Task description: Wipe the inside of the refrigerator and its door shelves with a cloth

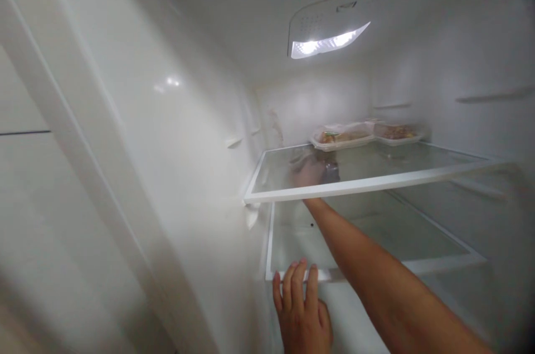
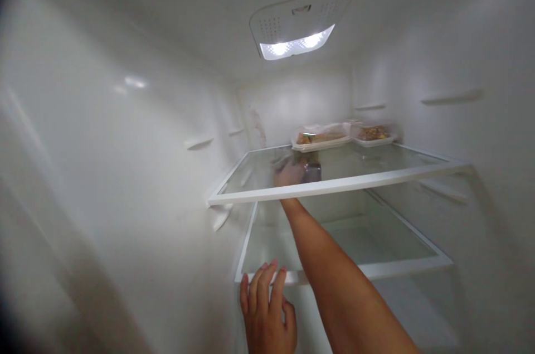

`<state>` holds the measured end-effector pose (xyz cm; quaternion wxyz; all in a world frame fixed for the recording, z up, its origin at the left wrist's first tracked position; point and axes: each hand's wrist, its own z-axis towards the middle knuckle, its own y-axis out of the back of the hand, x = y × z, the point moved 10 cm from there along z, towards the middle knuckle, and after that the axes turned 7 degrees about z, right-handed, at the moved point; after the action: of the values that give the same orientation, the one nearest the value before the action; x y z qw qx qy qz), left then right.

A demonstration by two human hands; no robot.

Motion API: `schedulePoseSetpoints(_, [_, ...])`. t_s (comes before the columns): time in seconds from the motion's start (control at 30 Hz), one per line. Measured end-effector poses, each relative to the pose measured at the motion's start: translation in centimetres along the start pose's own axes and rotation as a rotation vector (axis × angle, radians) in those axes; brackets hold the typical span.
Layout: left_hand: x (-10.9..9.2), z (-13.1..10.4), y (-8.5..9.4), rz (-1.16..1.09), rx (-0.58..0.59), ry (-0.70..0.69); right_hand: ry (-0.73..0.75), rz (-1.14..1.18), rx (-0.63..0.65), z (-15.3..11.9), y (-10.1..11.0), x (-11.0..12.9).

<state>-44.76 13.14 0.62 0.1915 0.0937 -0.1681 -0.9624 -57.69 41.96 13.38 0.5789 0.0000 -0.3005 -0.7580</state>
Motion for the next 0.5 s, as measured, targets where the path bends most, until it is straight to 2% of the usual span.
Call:
schedulePoseSetpoints(0.1, [-0.1,0.0,0.0,0.019,0.008,-0.013,-0.004,-0.028,0.055,-1.6,-1.5,3.2])
schedulePoseSetpoints(0.2, [-0.1,0.0,0.1,0.055,0.008,-0.019,0.195,-0.048,0.177,-2.5,-1.2,5.6])
schedulePoseSetpoints(0.27, [-0.2,0.1,0.1,0.075,0.023,-0.040,0.365,-0.118,0.279,-2.8,-0.3,5.9])
schedulePoseSetpoints(0.33, [-0.3,0.2,0.1,0.073,0.051,-0.067,0.479,-0.192,0.362,-2.8,0.7,4.7])
schedulePoseSetpoints(0.37, [-0.3,0.2,0.2,0.068,0.060,-0.072,0.489,-0.206,0.376,-2.7,1.4,3.7])
schedulePoseSetpoints(0.43, [-0.3,0.3,0.4,0.057,0.071,-0.067,0.396,-0.181,0.307,-2.3,3.3,0.8])
schedulePoseSetpoints(0.5, [-0.3,0.3,0.5,0.043,0.085,-0.054,0.242,-0.133,0.167,-2.4,5.6,-2.3])
